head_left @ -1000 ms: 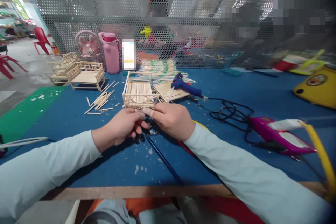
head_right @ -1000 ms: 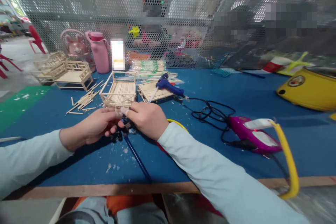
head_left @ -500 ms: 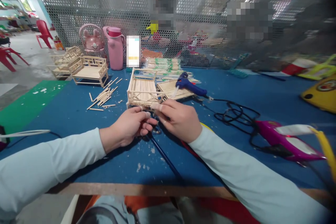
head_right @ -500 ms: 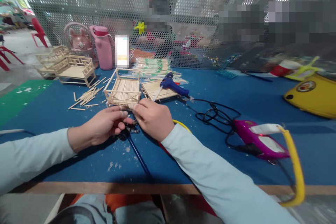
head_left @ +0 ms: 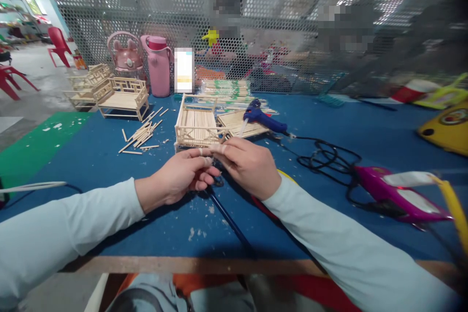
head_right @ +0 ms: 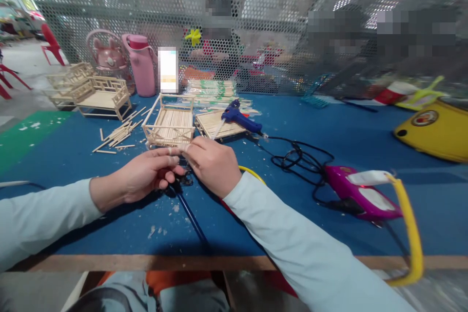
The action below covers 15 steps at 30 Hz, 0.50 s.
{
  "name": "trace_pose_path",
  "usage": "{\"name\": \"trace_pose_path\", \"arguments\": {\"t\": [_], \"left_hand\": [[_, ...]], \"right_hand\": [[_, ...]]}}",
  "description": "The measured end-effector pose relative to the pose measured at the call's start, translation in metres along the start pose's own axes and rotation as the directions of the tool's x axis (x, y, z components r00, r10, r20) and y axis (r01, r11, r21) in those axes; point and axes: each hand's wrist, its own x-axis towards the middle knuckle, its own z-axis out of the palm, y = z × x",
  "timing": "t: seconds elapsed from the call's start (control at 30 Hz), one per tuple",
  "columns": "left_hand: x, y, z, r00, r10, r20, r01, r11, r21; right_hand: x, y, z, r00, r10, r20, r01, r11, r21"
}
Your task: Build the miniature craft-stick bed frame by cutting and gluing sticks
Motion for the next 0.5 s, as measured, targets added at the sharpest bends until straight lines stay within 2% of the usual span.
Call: {"name": "trace_pose_path", "arguments": {"t": [0.13,0.3,0.4,0.5], "left_hand": [[-0.003,-0.003,-0.001,0.998,0.043,0.056,-0.046,0.998,0.054],[-0.018,-0.011,-0.003,0.956,0.214,0.202,-0.249,0.954,0.166],[-0.028,-0.015,-0.003,0.94,0.23,0.252,-0.289,0.929,0.233],[-0.031,-0.018,-0.001,0.939,0.246,0.242,-0.31,0.909,0.28]], "right_hand": [[0.0,0.0,-0.006,1.0,0.017,-0.006,-0.017,0.992,0.125],[-0.002,-0.009,-0.031,0.996,0.022,-0.082,0.007,0.945,0.328],[-0.004,-0.017,-0.043,0.999,0.036,-0.017,-0.024,0.891,0.453],[-0.003,-0.021,-0.044,0.996,0.074,0.056,-0.092,0.81,0.579]]}}
